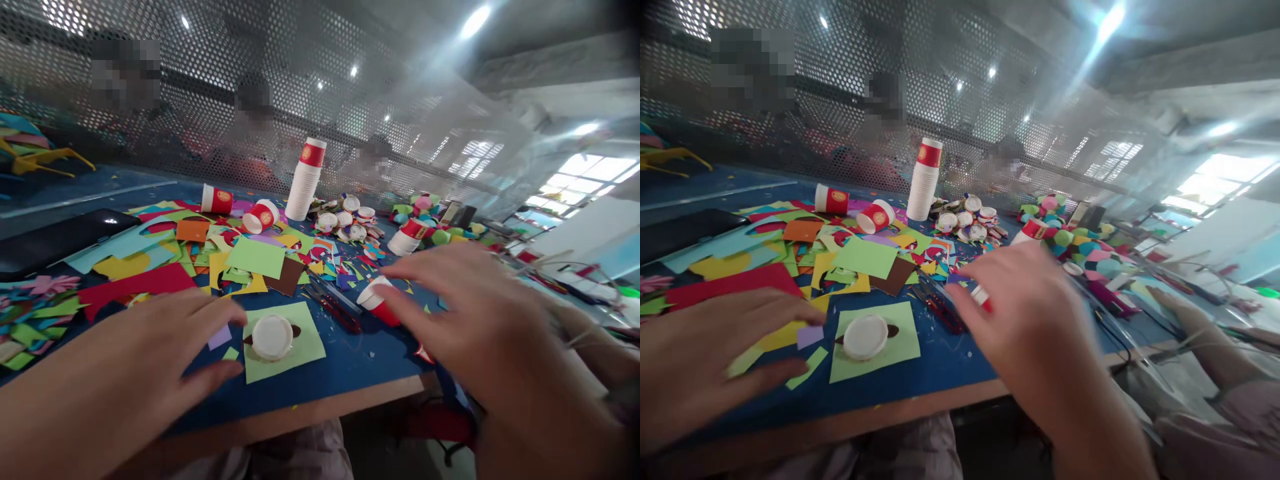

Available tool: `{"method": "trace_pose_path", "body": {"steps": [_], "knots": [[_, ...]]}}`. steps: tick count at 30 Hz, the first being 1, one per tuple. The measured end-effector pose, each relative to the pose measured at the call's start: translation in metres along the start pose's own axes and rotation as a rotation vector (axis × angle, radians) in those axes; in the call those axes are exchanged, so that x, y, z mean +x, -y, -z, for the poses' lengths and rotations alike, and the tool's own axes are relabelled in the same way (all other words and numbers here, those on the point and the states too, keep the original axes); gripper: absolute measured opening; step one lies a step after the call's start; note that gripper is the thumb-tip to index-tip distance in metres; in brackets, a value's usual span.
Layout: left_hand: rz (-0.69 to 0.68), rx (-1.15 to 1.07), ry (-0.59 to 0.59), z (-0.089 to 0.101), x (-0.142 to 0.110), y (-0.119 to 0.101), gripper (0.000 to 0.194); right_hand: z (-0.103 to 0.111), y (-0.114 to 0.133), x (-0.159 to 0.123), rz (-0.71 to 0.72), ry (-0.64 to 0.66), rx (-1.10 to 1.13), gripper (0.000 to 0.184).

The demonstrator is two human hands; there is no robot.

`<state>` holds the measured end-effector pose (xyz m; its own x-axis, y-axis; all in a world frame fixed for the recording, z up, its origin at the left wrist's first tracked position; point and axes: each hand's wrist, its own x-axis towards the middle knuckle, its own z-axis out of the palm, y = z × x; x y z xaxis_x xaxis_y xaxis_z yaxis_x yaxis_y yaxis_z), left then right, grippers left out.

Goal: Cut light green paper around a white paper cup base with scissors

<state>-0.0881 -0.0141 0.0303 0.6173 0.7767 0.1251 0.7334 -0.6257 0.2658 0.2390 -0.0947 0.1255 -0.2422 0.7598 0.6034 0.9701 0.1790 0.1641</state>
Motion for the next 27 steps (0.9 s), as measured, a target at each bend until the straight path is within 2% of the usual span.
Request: {"method": "trace_pose_path", "body": {"steps": [2, 3, 4, 5, 6, 8, 10, 16, 23, 27], "knots": [[0.026, -0.049, 0.128, 0.01, 0.025, -0.013, 0.052, -0.025, 0.017, 0.021, -0.045, 0.46, -0.07, 0.018], [0.027, -0.066, 0.144, 0.013, 0.037, -0.019, 0.052, -0.038, 0.024, 0.028, -0.08, 0.651, -0.098, 0.022], [0.021, -0.078, 0.169, 0.014, 0.048, -0.024, 0.052, -0.049, 0.029, 0.031, -0.113, 0.752, -0.119, 0.027], [0.035, -0.073, 0.25, 0.016, 0.058, -0.029, 0.054, -0.059, 0.032, 0.032, -0.146, 0.819, -0.123, 0.031], [0.041, -0.042, 0.298, 0.019, 0.066, -0.033, 0.053, -0.066, 0.034, 0.031, -0.174, 0.845, -0.124, 0.033], [0.017, 0.003, 0.359, 0.025, 0.079, -0.04, 0.05, -0.076, 0.031, 0.026, -0.204, 0.871, -0.105, 0.034], [0.014, 0.01, 0.397, 0.031, 0.091, -0.045, 0.056, -0.082, 0.026, 0.021, -0.221, 0.872, -0.073, 0.033], [-0.008, 0.086, 0.533, 0.036, 0.119, -0.052, 0.058, -0.093, 0.017, 0.014, -0.332, 0.788, 0.013, 0.022], [-0.012, 0.065, 0.631, 0.031, 0.129, -0.048, 0.066, -0.094, 0.021, 0.008, -0.444, 0.685, 0.178, 0.01], [-0.013, 0.017, 0.666, 0.03, 0.131, -0.047, 0.067, -0.095, 0.022, 0.002, -0.516, 0.595, 0.248, 0.011]]}}
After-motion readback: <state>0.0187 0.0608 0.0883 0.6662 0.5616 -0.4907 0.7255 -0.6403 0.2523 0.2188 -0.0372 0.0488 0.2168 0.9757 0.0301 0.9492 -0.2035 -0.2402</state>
